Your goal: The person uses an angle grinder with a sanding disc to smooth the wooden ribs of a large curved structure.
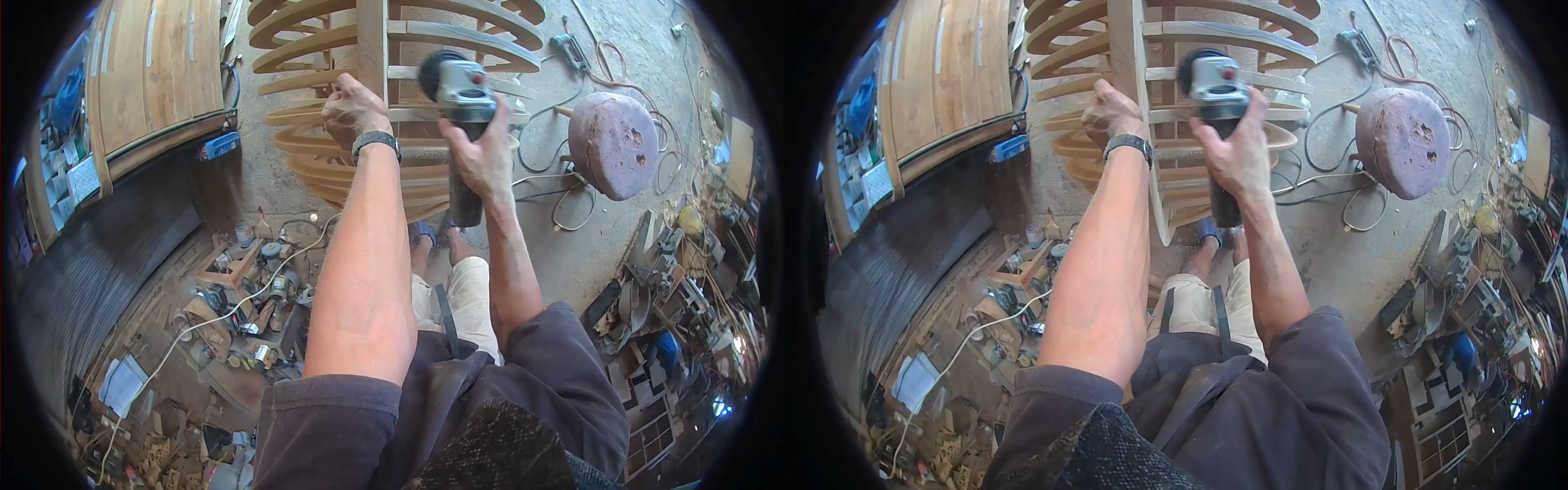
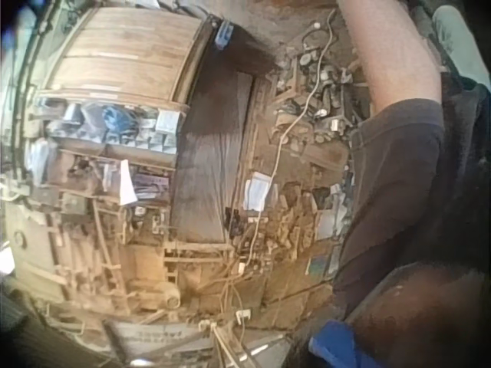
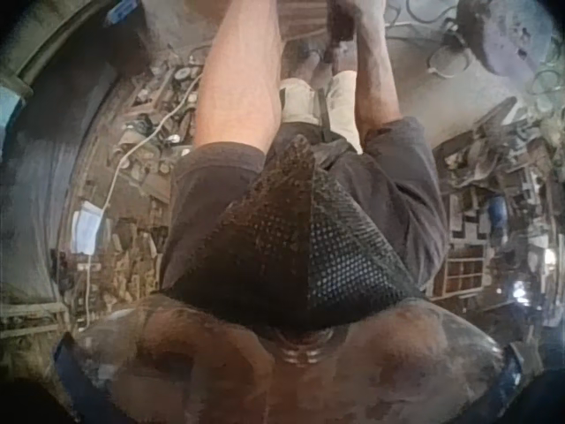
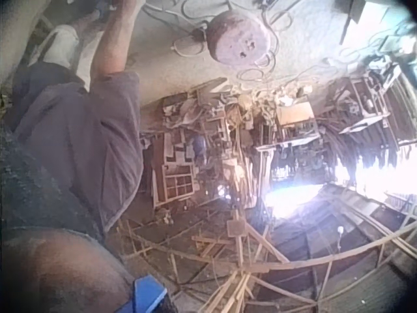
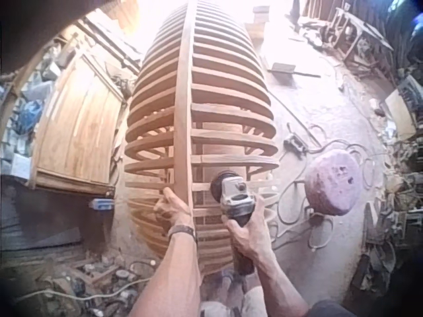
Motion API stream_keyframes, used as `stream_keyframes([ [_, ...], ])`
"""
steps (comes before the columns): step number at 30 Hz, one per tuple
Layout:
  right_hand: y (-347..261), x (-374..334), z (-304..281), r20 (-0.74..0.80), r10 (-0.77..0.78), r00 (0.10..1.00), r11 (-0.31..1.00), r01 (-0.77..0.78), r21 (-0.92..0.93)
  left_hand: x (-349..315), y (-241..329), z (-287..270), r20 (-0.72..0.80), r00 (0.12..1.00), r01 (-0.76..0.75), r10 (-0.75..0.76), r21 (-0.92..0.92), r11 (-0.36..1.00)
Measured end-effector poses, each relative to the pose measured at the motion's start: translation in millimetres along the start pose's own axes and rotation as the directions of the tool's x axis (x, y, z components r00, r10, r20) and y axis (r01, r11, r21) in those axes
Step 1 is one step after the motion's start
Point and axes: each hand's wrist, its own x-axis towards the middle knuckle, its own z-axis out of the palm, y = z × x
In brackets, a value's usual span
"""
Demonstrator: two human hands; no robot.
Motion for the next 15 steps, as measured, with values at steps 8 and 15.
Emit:
stream_keyframes([
  [8, 32, -4, -35, -0.085, 0.193, 0.978, 0.97, -0.177, 0.167, -1, 1, -1, -0.033, 0.999, 0.012, -0.013, -0.038, 0.999],
  [15, 13, -8, -21, 0.025, 0.152, 0.988, 0.972, -0.154, 0.176, -4, 3, -5, -0.026, 1.0, 0.0, -0.002, -0.064, 0.998],
])
